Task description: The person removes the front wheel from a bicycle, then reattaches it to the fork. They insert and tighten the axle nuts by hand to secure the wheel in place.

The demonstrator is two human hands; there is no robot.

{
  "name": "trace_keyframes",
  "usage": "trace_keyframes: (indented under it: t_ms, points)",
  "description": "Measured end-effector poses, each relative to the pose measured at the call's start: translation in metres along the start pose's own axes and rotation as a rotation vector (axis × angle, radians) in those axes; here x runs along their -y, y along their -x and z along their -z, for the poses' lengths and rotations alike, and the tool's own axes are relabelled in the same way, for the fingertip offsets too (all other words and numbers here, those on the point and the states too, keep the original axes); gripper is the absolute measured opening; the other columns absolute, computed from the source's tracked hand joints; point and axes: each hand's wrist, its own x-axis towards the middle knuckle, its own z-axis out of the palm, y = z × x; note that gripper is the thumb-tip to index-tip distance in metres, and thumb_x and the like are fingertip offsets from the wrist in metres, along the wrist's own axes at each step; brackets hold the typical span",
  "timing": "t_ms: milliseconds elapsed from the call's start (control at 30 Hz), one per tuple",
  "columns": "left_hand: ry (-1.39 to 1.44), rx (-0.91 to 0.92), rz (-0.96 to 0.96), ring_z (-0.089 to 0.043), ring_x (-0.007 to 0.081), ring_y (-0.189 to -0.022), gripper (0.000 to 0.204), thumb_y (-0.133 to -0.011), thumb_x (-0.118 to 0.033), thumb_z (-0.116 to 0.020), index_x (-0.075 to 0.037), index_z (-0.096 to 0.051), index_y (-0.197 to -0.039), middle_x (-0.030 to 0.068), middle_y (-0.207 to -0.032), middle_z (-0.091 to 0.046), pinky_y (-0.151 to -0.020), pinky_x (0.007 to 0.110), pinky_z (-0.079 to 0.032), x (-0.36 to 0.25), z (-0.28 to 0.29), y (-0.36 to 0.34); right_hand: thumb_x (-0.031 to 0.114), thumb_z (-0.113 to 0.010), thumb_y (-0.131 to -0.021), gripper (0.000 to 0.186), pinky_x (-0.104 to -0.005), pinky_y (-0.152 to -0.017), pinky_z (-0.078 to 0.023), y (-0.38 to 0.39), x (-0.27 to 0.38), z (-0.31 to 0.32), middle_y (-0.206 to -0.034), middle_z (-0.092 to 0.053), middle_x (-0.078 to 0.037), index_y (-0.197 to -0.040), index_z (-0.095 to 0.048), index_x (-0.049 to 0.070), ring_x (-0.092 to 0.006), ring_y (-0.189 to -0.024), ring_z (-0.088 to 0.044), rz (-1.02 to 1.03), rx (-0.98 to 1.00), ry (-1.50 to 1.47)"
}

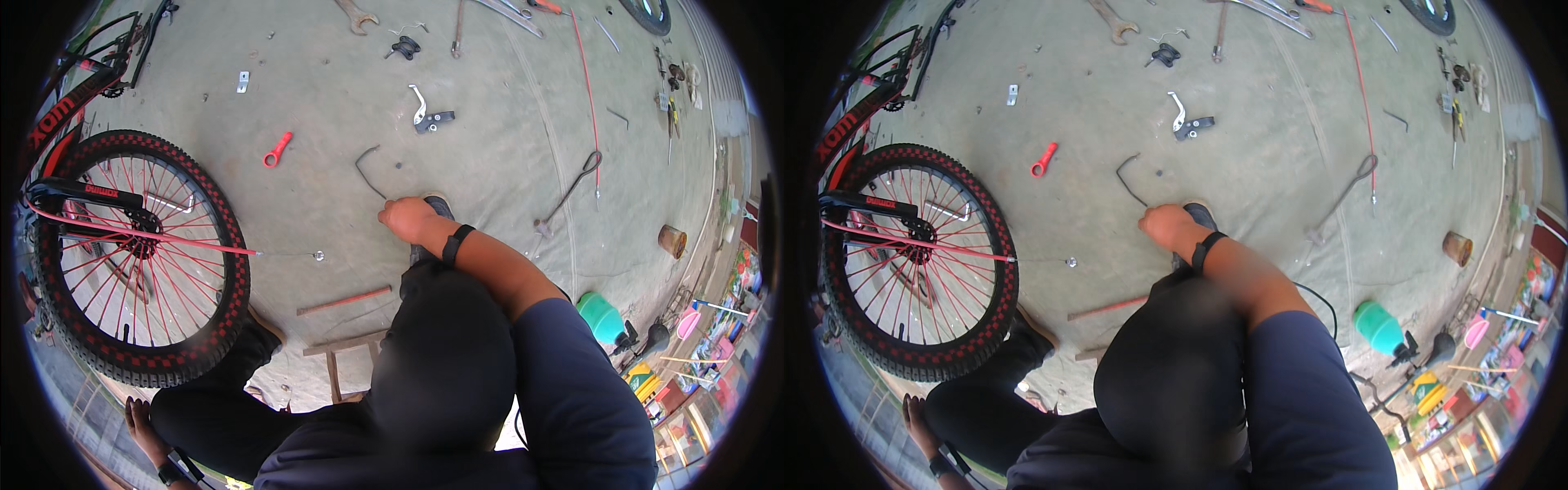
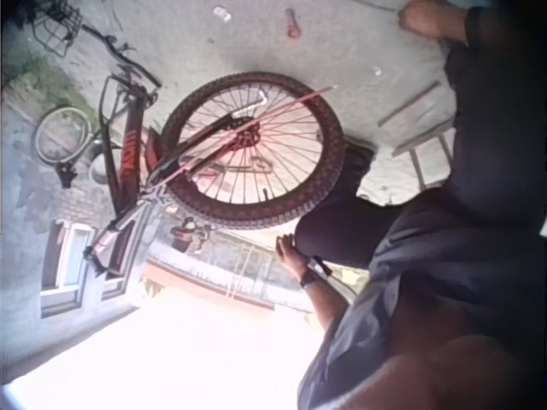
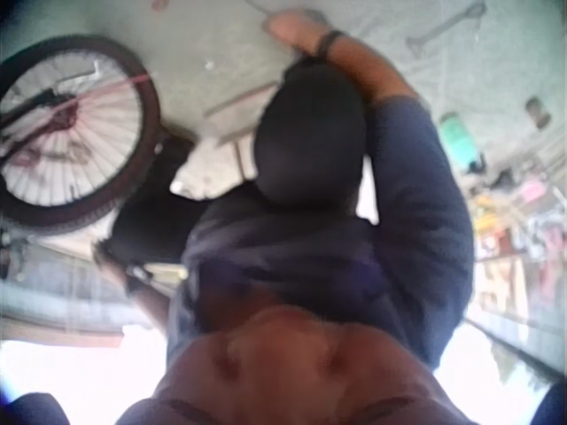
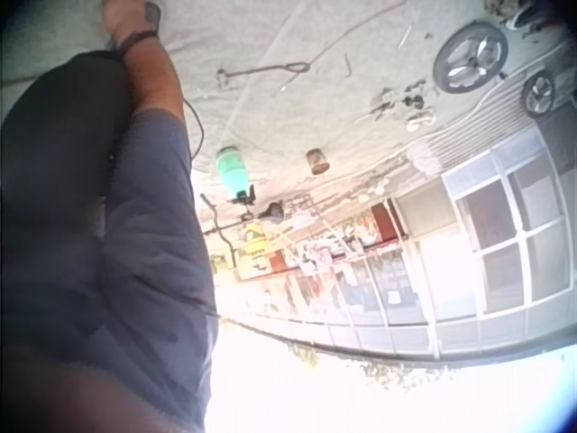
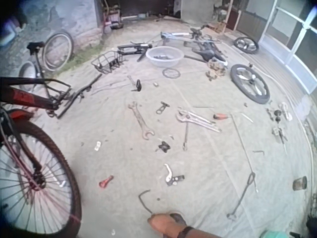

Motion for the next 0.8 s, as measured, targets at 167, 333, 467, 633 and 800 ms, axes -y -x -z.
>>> trace_keyframes:
  t_ms: [167, 333, 467, 633, 800]
  points:
    - [0.021, -0.021, 0.002, -0.056, 0.0261, -0.123, 0.056, -0.101, -0.033, -0.060, -0.007, -0.046, -0.148, 0.0181, -0.138, -0.056, -0.103, 0.036, -0.045, 0.002, 0.001, -0.001, 0.008, -0.060, -0.085, 0.023, -0.0426, -0.084, -0.057, -0.003, 0.004, 0.001, -0.112, -0.065, -0.014, -0.107, -0.067, 0.008, -0.0328, -0.101, -0.068, -0.012, 0.025, 0.002]
    - [0.008, 0.009, -0.005, -0.053, 0.0284, -0.128, 0.054, -0.102, -0.032, -0.058, -0.006, -0.045, -0.148, 0.0201, -0.140, -0.054, -0.106, 0.037, -0.043, 0.006, 0.005, -0.002, 0.013, -0.068, -0.081, 0.021, -0.0425, -0.085, -0.056, -0.005, 0.000, 0.004, -0.111, -0.069, -0.013, -0.101, -0.069, 0.005, -0.0324, -0.101, -0.068, -0.059, -0.049, -0.164]
    - [0.044, -0.014, -0.005, -0.053, 0.0254, -0.127, 0.054, -0.101, -0.035, -0.058, -0.010, -0.047, -0.148, 0.0153, -0.139, -0.056, -0.104, 0.037, -0.040, 0.002, 0.004, -0.009, 0.018, -0.076, -0.078, 0.027, -0.0401, -0.077, -0.056, 0.004, -0.005, 0.018, -0.095, -0.071, -0.011, -0.098, -0.067, 0.004, -0.0284, -0.086, -0.069, -0.170, -0.191, -0.570]
    - [0.061, -0.014, -0.060, -0.053, 0.0221, -0.128, 0.054, -0.101, -0.040, -0.059, -0.015, -0.048, -0.148, 0.0098, -0.141, -0.056, -0.104, 0.036, -0.036, -0.009, -0.005, -0.022, 0.020, -0.080, -0.082, 0.027, -0.0320, -0.065, -0.052, 0.033, -0.030, 0.032, -0.077, -0.067, -0.004, -0.097, -0.066, 0.004, -0.0144, -0.071, -0.064, -0.303, -0.385, -1.224]
    - [0.194, 0.032, -0.187, -0.051, 0.0241, -0.132, 0.054, -0.103, -0.039, -0.056, -0.014, -0.047, -0.149, 0.0124, -0.146, -0.052, -0.110, 0.039, -0.034, -0.016, -0.014, -0.058, 0.022, -0.078, -0.087, 0.023, -0.0263, -0.061, -0.049, 0.116, -0.041, 0.076, -0.083, -0.066, 0.000, -0.098, -0.066, 0.006, -0.0097, -0.071, -0.062, -0.432, -0.616, -1.444]
